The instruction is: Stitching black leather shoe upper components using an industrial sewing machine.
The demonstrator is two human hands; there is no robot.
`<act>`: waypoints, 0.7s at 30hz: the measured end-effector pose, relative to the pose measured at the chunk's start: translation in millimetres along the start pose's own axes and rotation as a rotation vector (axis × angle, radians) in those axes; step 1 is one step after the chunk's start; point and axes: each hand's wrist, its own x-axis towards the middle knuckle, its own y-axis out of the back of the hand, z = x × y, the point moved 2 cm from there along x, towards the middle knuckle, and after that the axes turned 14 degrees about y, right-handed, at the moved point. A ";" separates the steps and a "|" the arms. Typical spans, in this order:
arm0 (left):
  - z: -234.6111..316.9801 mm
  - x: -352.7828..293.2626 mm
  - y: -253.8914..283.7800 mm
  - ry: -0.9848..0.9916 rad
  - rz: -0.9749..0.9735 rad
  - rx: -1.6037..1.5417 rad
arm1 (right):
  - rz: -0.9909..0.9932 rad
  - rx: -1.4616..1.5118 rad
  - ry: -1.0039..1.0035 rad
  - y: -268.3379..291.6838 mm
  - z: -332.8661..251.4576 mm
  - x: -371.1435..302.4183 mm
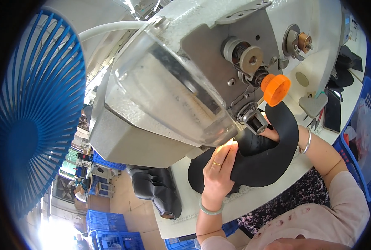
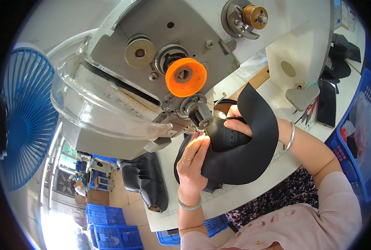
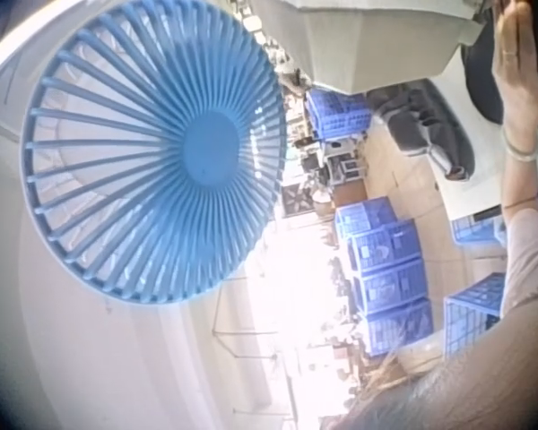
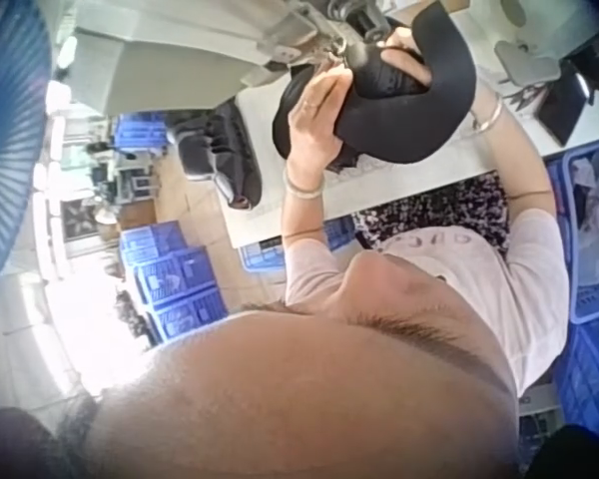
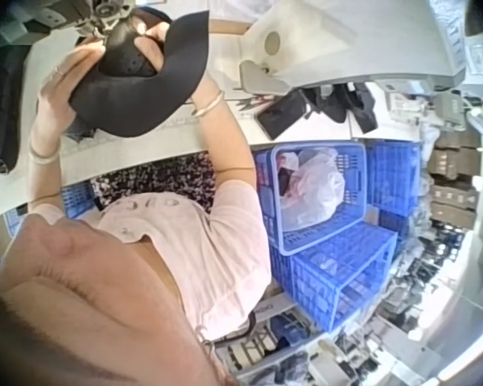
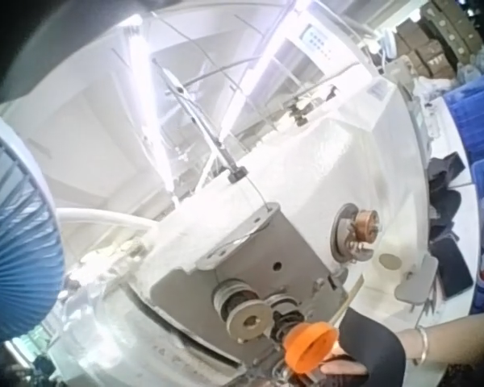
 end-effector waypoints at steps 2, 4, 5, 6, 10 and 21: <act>-1.1 0.2 -1.0 -0.004 0.003 -0.006 | 0.000 -0.039 0.022 0.8 1.0 0.4; -0.8 0.2 -1.4 -0.008 0.004 -0.009 | 0.012 -0.068 0.026 1.0 1.1 0.0; 0.2 0.3 -1.3 -0.004 -0.002 0.008 | 0.011 -0.068 0.028 1.7 1.2 0.6; 1.3 0.4 -1.3 0.000 -0.008 0.025 | 0.004 -0.042 0.027 2.8 1.4 1.5; 8.2 -0.8 -4.9 0.017 0.003 0.100 | 0.007 0.088 -0.052 12.8 -7.8 11.4; 5.8 -0.1 -6.2 0.025 0.029 0.110 | -0.006 -0.027 -0.022 13.7 -3.7 16.2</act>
